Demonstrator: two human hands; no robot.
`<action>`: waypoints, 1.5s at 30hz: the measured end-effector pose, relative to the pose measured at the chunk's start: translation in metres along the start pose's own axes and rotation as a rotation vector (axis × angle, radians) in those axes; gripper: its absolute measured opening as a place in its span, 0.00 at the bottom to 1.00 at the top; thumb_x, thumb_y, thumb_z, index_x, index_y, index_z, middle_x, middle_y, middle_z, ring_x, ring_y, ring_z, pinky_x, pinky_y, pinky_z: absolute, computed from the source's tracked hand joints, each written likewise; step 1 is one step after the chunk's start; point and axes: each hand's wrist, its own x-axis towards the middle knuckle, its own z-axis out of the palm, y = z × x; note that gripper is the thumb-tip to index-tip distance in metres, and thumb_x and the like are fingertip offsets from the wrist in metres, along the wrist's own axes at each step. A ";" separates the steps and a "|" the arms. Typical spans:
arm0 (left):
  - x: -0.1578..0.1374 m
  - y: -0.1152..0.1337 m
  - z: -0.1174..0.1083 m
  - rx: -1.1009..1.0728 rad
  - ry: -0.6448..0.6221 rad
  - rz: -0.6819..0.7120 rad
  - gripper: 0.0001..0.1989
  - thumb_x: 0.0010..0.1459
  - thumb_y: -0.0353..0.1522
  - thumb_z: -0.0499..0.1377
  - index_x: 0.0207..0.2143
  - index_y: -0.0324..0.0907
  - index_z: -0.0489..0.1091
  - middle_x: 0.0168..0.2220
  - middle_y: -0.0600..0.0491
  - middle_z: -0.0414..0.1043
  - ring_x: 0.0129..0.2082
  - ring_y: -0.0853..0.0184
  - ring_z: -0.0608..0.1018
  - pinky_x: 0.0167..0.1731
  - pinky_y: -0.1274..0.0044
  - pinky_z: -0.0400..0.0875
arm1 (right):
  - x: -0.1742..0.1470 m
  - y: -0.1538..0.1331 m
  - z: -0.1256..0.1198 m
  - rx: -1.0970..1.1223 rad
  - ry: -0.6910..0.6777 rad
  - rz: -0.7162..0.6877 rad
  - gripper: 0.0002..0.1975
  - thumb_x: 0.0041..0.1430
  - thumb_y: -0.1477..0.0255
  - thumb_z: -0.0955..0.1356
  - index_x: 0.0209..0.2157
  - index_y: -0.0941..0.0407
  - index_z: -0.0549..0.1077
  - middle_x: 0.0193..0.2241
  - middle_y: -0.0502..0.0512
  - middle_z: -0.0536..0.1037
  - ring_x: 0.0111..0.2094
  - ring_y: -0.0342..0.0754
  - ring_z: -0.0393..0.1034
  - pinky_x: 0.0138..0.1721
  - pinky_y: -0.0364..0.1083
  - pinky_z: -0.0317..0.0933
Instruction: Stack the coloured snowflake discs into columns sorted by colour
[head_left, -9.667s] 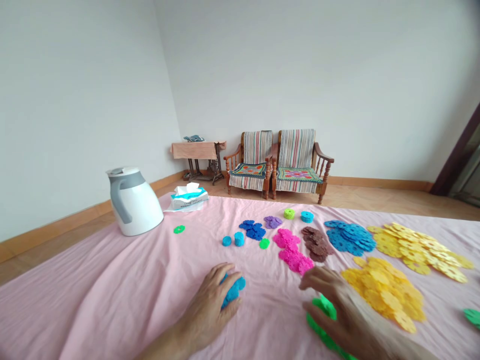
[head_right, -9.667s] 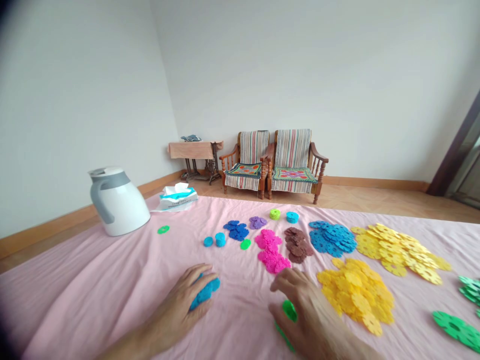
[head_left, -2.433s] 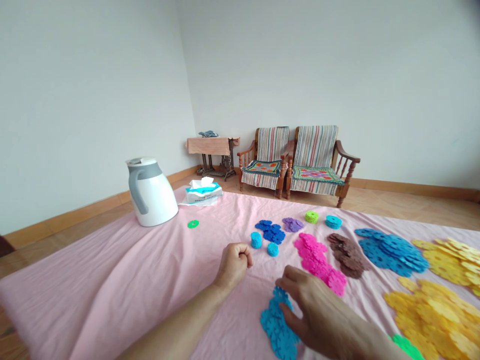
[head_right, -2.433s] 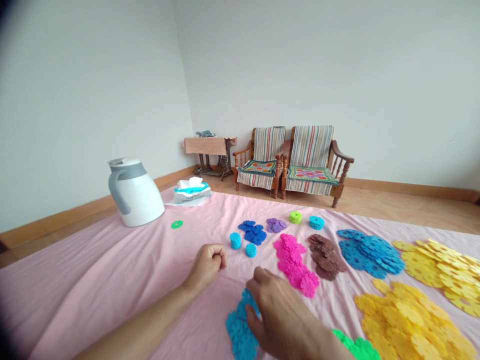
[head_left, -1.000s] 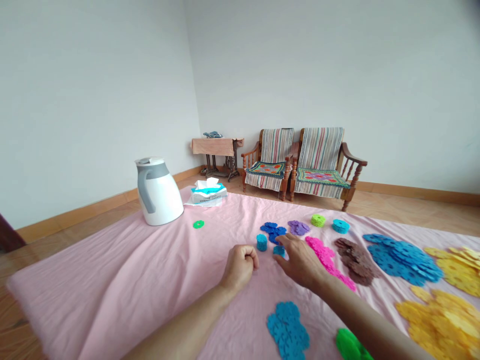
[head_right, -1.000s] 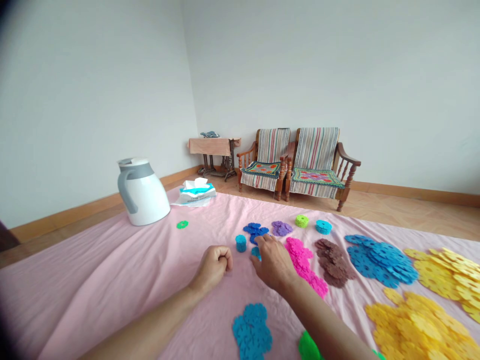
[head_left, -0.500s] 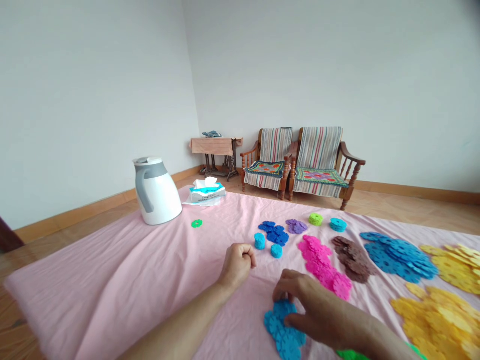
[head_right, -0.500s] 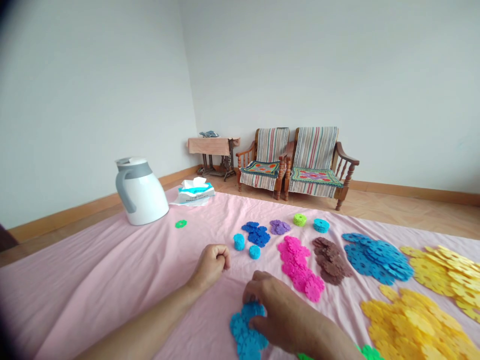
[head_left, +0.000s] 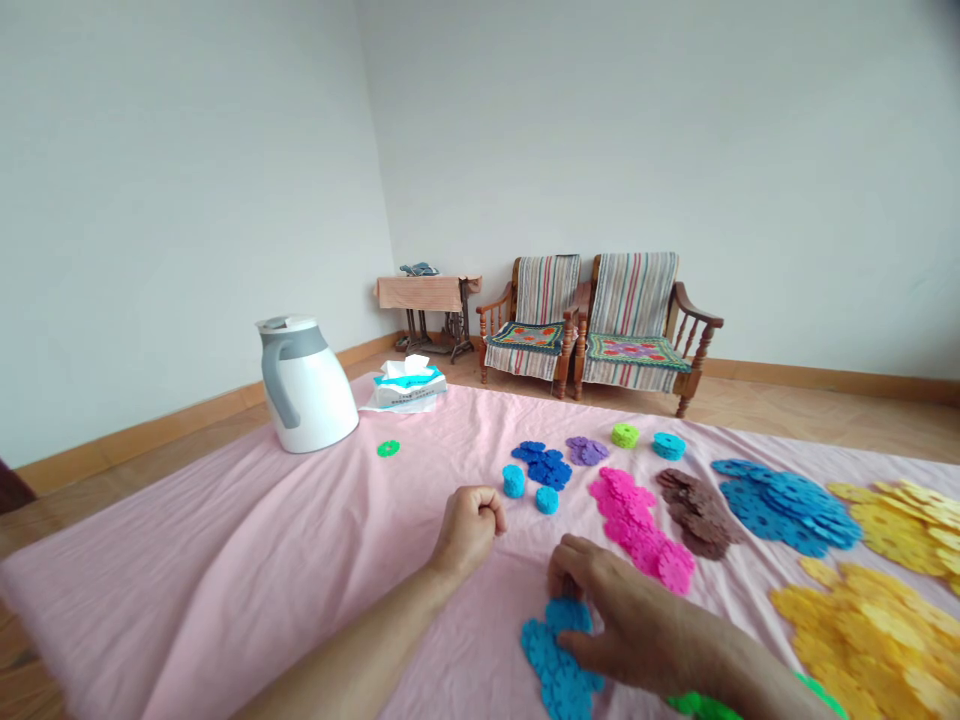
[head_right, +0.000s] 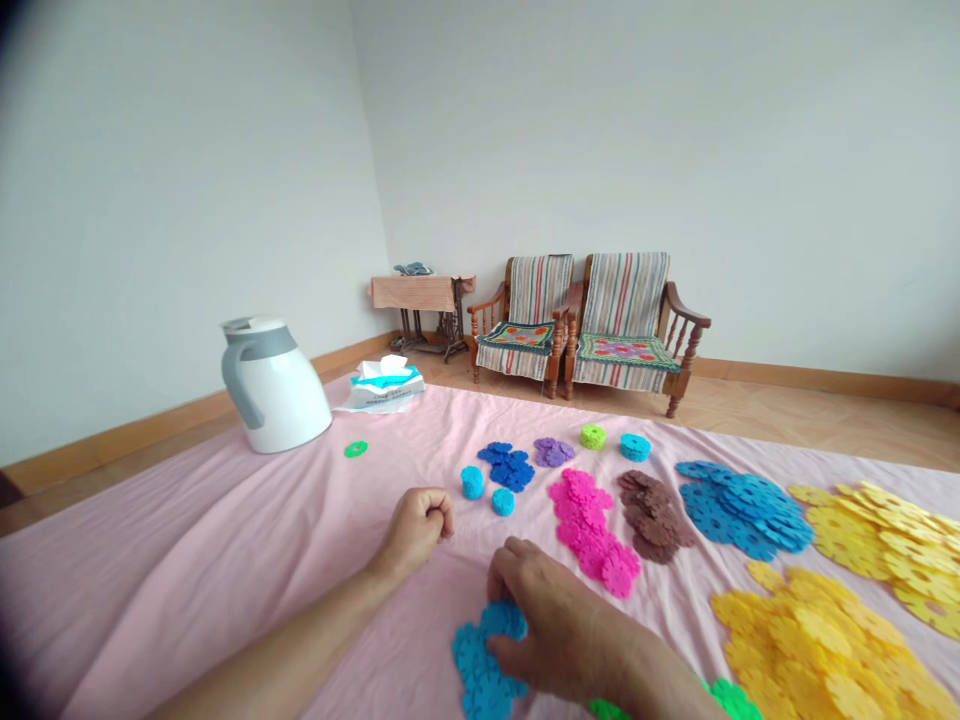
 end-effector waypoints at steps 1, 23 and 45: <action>0.000 0.001 0.000 0.000 -0.002 -0.003 0.14 0.36 0.20 0.43 0.11 0.40 0.64 0.13 0.58 0.64 0.17 0.72 0.66 0.22 0.82 0.60 | 0.001 0.002 0.000 0.004 0.024 -0.002 0.11 0.45 0.74 0.66 0.35 0.55 0.68 0.34 0.51 0.72 0.34 0.45 0.65 0.34 0.43 0.59; -0.001 0.000 0.000 0.003 -0.009 0.015 0.14 0.36 0.21 0.43 0.12 0.40 0.65 0.14 0.57 0.65 0.18 0.71 0.69 0.23 0.81 0.61 | 0.069 0.037 -0.007 -0.231 0.400 0.089 0.08 0.53 0.73 0.64 0.37 0.57 0.69 0.34 0.55 0.73 0.34 0.48 0.69 0.36 0.46 0.59; -0.001 0.006 -0.002 0.010 -0.012 -0.017 0.13 0.35 0.21 0.44 0.11 0.40 0.64 0.12 0.58 0.63 0.18 0.72 0.67 0.23 0.82 0.61 | -0.010 0.010 -0.010 0.004 -0.040 -0.067 0.19 0.43 0.84 0.64 0.37 0.51 0.72 0.35 0.49 0.70 0.34 0.43 0.66 0.35 0.41 0.58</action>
